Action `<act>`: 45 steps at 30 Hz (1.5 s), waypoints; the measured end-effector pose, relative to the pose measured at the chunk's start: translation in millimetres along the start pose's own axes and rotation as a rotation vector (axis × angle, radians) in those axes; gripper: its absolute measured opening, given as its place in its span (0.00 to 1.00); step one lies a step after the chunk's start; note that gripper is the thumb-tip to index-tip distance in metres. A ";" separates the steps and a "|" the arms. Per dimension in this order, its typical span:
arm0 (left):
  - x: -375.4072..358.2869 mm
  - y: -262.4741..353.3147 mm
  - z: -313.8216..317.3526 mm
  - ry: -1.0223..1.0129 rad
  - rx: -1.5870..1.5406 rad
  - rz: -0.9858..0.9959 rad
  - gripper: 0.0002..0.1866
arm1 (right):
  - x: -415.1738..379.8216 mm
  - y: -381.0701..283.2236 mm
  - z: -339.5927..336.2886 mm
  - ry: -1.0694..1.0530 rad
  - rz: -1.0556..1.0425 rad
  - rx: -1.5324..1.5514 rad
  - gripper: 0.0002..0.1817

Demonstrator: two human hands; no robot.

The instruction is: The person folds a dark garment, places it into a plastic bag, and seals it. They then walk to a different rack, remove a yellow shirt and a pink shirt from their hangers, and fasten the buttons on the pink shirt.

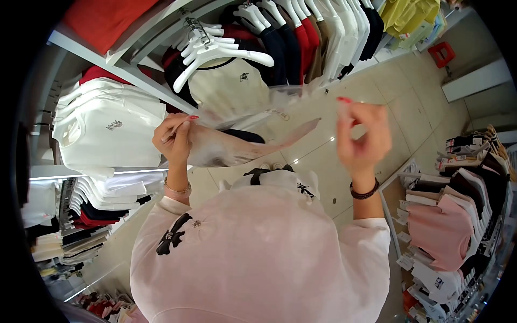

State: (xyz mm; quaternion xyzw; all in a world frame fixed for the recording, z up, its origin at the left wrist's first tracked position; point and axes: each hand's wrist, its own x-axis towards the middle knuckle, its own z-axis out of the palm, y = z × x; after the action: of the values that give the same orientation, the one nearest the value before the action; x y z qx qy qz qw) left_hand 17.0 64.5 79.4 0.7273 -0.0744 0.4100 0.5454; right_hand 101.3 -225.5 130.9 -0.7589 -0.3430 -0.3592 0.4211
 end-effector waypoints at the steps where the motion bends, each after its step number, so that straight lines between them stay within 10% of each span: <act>1: 3.8 4.5 0.6 -0.017 0.016 0.066 0.05 | -3.1 -2.8 2.3 -0.109 -0.162 0.024 0.13; 6: 16.7 20.7 -14.1 0.033 0.141 0.219 0.07 | -18.1 1.7 36.4 -0.774 -0.294 0.032 0.19; 18: -9.0 42.7 -68.5 0.381 0.108 0.312 0.10 | 33.3 -41.4 -18.1 -0.329 -0.612 0.071 0.10; 21: 1.5 27.1 -32.3 0.433 0.342 -0.314 0.13 | 43.8 -14.5 5.3 -0.415 -0.507 -0.040 0.10; 25: 0.1 20.2 -33.3 0.354 0.148 0.026 0.16 | 36.4 -14.5 -13.5 -0.335 -0.506 -0.093 0.09; 29: -1.6 31.1 -21.9 0.323 0.092 -0.004 0.16 | 22.7 6.5 -6.9 -0.079 -0.375 -0.116 0.18; 30: -0.4 32.5 -17.8 0.275 0.121 0.035 0.15 | 10.7 21.5 3.1 0.004 -0.239 0.085 0.38; 34: 10.2 41.2 -1.4 0.091 0.132 0.138 0.08 | -31.3 46.7 43.8 -0.022 0.284 0.529 0.67; 38: 15.4 34.9 3.2 0.003 0.061 0.186 0.03 | -128.0 86.1 90.2 -0.301 0.771 0.811 0.62; 45: 25.0 49.8 -20.2 -0.027 0.153 0.202 0.03 | -112.2 62.5 127.3 -0.767 0.723 0.963 0.25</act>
State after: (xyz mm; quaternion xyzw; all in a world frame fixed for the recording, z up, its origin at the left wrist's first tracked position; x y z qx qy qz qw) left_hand -4.7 70.7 134.2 0.7609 -0.1232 0.4578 0.4431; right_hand 128.5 -162.9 -36.5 -0.6278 -0.3144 0.2866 0.6518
